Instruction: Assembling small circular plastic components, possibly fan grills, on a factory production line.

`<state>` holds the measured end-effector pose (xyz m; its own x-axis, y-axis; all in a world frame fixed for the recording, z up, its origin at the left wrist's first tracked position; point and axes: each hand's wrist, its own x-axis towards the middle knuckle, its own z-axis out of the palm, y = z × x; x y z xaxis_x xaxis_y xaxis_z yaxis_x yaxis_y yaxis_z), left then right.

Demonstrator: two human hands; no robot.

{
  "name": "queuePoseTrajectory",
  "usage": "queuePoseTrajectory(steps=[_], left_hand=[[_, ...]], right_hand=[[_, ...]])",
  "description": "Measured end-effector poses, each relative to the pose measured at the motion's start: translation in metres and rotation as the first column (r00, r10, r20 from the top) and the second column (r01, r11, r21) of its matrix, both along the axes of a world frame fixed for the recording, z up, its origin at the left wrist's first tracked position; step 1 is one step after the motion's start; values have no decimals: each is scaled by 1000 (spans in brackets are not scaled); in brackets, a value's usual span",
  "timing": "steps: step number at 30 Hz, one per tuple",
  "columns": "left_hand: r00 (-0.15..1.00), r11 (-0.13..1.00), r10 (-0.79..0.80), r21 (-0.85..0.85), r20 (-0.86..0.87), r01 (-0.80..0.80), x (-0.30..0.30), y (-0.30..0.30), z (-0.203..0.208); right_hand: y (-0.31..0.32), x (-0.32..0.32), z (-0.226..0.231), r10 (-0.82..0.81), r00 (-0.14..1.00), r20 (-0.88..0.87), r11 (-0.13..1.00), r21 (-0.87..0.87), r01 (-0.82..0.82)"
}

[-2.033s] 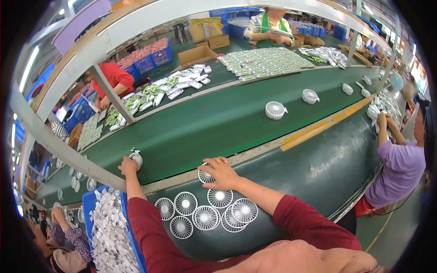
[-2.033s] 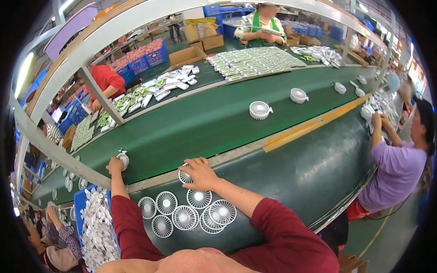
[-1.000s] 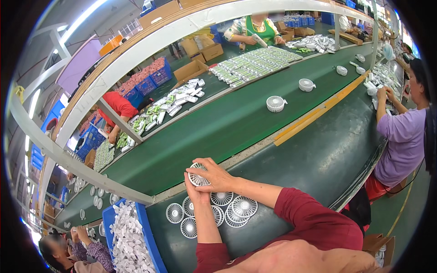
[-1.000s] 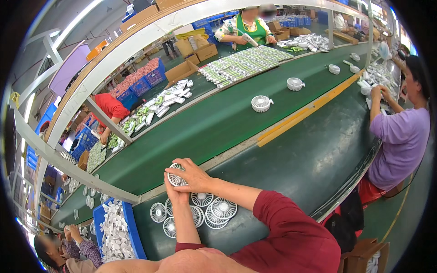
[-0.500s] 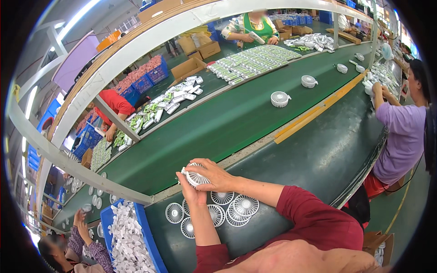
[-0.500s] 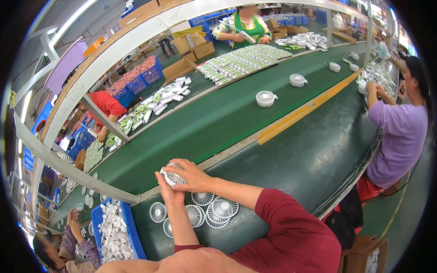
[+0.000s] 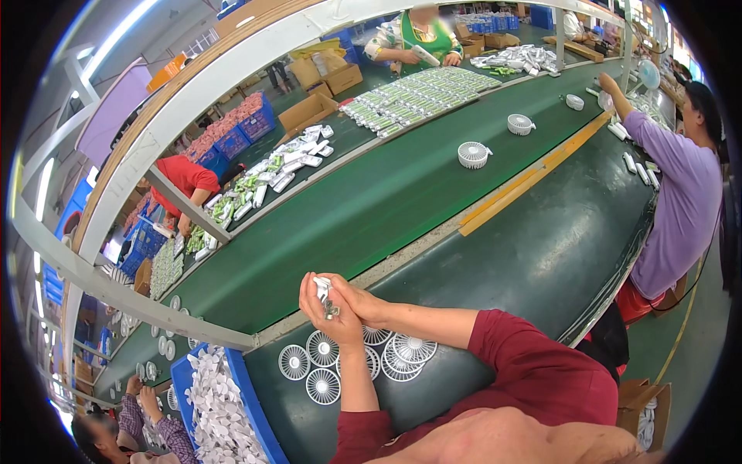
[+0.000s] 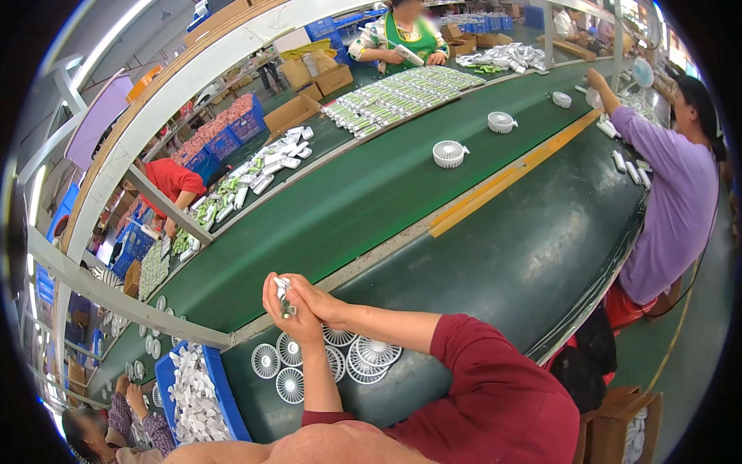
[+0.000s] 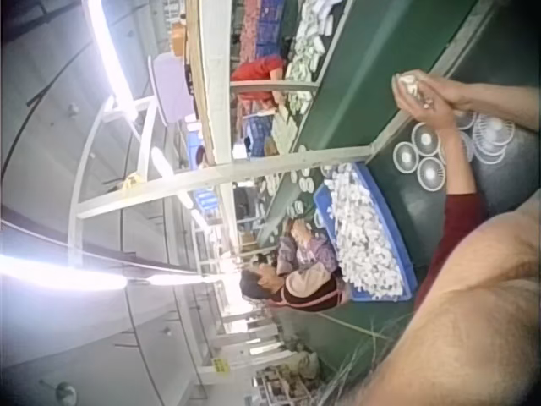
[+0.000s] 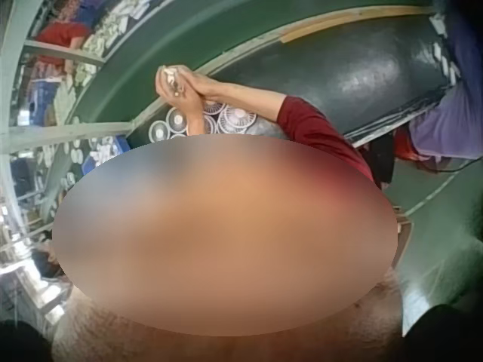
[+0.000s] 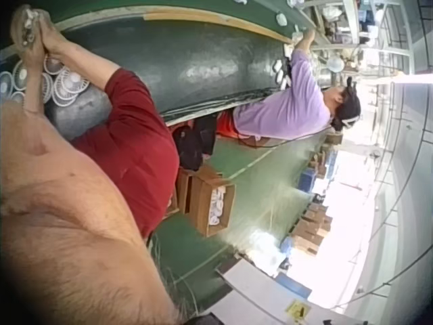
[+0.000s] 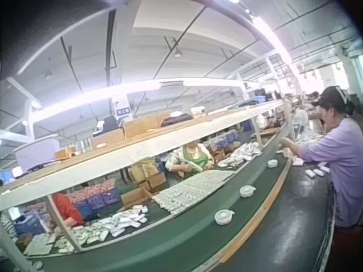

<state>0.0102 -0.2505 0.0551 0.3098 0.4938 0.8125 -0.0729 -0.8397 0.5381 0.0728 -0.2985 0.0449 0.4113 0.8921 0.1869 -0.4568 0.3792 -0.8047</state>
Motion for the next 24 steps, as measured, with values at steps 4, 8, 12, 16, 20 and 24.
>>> queuePoseTrajectory(steps=[4,8,12,16,20,24], left_hand=[[1000,1000,7,25,-12,-6,3,1,-2],[993,978,-110,-175,33,114,12,2,-14],[929,800,-371,-507,2,321,17,20,-45],[885,805,-382,-566,-264,178,14,26,-56],[862,878,-288,-475,-417,63,3,42,-47],[846,929,-206,-371,-492,10,-11,59,-44]], right_hand=[[4,7,-6,49,995,-85,999,2,-49],[4,24,-13,-45,998,36,999,-22,45],[6,73,-26,-212,781,587,907,-180,382],[-27,141,-47,-567,54,822,342,175,923],[-48,138,-32,-347,-224,911,183,300,936],[-30,97,-24,-187,286,940,827,-7,562]])
